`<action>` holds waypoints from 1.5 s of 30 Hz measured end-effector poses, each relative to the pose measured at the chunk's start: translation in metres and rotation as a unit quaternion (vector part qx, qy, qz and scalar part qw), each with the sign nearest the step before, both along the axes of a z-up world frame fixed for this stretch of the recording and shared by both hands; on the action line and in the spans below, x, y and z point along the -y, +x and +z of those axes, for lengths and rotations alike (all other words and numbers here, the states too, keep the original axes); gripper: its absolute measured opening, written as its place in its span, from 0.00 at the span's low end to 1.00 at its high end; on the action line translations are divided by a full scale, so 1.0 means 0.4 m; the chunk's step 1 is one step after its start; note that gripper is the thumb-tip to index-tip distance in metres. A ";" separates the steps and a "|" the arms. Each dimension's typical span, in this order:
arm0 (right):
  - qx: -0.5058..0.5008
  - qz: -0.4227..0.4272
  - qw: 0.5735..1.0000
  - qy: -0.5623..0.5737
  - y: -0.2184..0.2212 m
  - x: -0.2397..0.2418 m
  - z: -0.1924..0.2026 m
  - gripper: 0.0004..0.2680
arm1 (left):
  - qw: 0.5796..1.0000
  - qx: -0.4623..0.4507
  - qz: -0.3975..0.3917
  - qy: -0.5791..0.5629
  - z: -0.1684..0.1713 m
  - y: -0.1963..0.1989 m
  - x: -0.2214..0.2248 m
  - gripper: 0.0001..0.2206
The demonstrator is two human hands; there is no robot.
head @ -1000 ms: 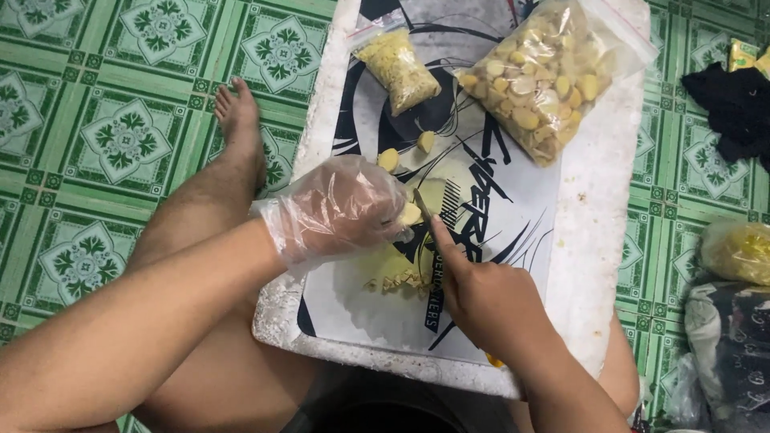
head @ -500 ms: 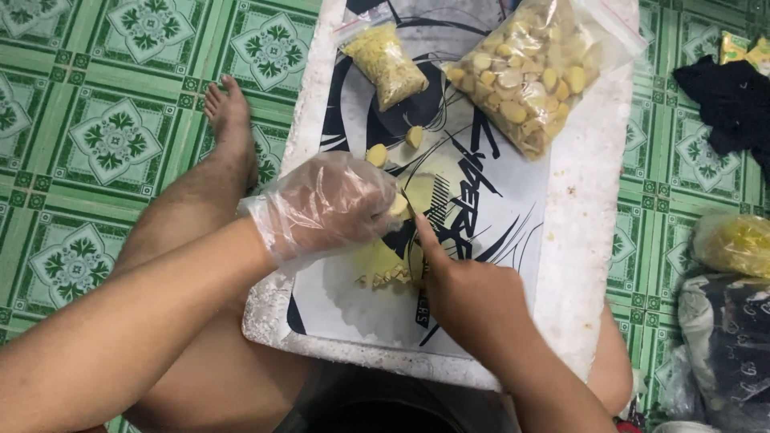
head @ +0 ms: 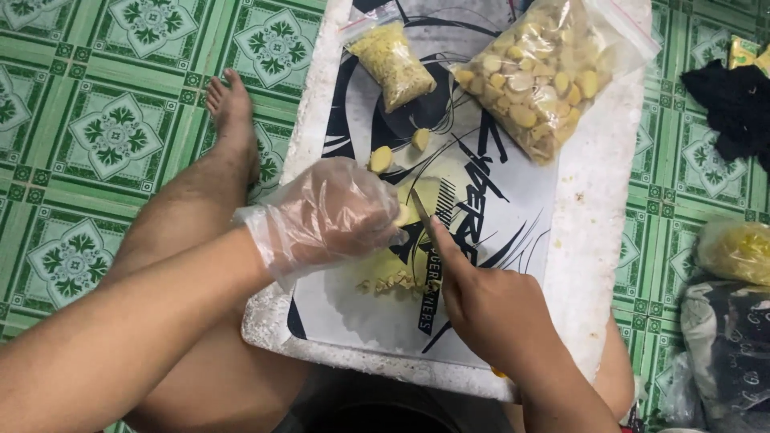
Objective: Cutting peeled ginger into small pieces using a knife on a cutting board while sitting on the floor.
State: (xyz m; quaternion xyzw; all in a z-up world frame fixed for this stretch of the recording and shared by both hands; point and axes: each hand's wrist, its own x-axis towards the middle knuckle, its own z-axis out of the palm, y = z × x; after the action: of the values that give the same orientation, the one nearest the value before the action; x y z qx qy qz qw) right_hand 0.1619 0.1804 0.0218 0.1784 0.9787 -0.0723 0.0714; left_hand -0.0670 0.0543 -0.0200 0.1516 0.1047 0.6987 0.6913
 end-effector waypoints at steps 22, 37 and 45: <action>0.007 0.009 0.999 0.040 -0.064 0.046 -0.028 0.26 | 0.704 -0.688 0.178 0.002 0.020 0.011 0.022 0.02; 0.097 -0.009 0.991 -0.090 0.030 -0.035 0.034 0.26 | 0.365 -0.861 0.349 0.059 0.005 0.028 0.019 0.05; 0.039 -0.025 0.990 -0.135 0.016 -0.025 0.027 0.28 | 0.395 -0.854 0.332 0.065 0.003 0.027 0.026 0.08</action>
State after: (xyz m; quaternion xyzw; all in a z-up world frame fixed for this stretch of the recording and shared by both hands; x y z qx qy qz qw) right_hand 0.1681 0.1904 0.0325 0.1939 0.9517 -0.1990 0.1310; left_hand -0.0562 0.0440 -0.0187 0.6667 0.6365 0.3834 -0.0581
